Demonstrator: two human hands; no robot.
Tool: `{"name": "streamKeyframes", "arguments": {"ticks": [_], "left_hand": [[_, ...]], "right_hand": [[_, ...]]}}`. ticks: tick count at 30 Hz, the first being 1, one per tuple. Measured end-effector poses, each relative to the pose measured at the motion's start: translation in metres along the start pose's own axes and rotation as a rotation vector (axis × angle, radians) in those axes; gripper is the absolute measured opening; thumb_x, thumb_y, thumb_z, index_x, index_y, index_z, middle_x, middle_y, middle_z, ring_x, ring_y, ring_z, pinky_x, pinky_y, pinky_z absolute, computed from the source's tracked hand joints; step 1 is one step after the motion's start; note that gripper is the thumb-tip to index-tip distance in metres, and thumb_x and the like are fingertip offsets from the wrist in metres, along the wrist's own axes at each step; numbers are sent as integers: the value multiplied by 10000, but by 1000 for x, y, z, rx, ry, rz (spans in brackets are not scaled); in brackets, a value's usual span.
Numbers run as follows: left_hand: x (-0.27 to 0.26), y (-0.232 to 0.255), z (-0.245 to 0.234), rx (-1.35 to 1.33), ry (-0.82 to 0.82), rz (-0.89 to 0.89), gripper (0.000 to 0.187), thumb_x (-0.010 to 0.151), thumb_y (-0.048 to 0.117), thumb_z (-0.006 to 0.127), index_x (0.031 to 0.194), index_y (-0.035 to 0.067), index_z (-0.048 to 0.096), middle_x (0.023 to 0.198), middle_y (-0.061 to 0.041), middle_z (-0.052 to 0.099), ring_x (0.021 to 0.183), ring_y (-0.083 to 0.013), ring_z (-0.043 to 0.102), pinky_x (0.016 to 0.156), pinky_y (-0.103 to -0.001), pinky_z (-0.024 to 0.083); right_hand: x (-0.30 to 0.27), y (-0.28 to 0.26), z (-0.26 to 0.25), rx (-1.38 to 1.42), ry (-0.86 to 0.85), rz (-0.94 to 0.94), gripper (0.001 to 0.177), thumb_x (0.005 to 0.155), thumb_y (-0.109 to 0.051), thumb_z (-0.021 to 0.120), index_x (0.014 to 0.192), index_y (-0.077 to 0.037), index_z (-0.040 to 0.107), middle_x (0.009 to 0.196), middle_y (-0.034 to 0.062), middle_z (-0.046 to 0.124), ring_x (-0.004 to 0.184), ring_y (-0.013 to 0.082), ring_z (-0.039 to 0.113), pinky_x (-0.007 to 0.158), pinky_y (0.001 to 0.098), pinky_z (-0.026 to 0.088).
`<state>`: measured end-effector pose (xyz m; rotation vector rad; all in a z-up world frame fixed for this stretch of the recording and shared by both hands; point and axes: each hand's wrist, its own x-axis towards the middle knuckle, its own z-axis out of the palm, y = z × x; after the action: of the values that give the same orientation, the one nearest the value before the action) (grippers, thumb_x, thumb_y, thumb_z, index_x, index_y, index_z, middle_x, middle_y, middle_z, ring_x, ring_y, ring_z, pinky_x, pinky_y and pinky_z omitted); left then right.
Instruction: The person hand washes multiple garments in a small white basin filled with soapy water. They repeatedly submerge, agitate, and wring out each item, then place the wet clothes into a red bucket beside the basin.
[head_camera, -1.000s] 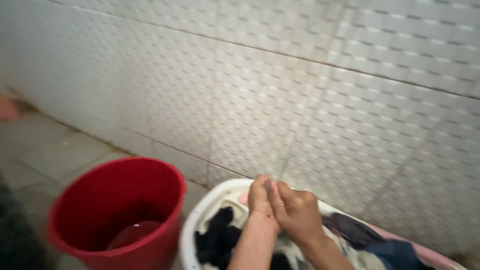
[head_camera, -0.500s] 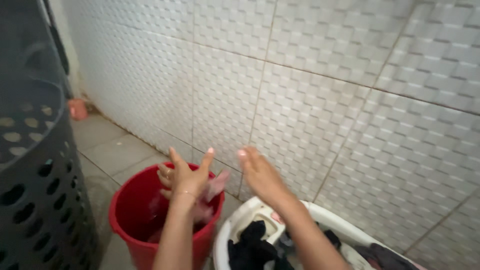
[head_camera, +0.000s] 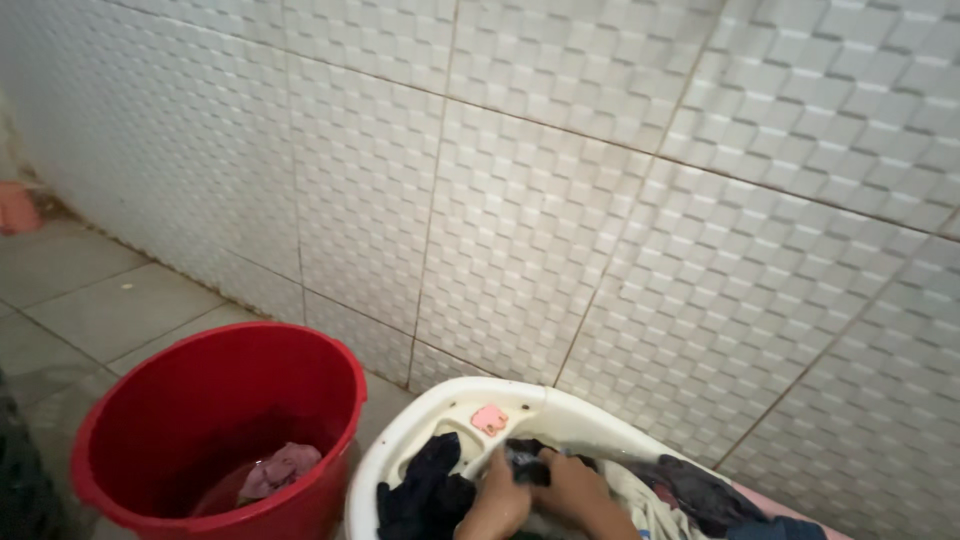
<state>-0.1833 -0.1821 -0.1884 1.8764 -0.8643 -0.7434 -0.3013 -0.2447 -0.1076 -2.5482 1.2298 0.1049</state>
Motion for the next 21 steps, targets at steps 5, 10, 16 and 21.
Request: {"name": "streamKeyframes", "arguments": {"ticks": [5,10,16,21], "left_hand": [[-17,6,-12,-140,39,48,1093,656,145,761,1602,135,214,1437,-225,572,1389,-365,534,1143,-397,451],[-62,91,-58,-353,275,277,1319,514,382,996,1562,177,221,1478,-181,327,1329,-346,469,1104,-405,456],[-78,158,-89,-888,-76,607,821,760,243,906,1362,-17,413,1347,-306,586,1246,-354,597,1012,-447,524],[-85,174,-88,-1073,-221,189,926,822,393,759,1500,145,179,1373,-161,595,1227,-242,607,1020,-379,491]], "right_hand": [[-9,-16,-38,350,87,-41,419,702,-324,865,1059,-118,786,968,132,794,926,269,767,872,383,574],[-30,-42,-144,625,190,-186,352,748,-307,823,950,-18,816,789,75,806,711,163,726,695,343,582],[-95,-82,-266,807,524,-324,274,781,-177,868,805,-29,639,686,58,676,580,133,604,504,317,478],[-129,-91,-292,887,692,-462,312,846,-148,815,917,-100,515,778,25,654,694,85,595,568,268,480]]}}
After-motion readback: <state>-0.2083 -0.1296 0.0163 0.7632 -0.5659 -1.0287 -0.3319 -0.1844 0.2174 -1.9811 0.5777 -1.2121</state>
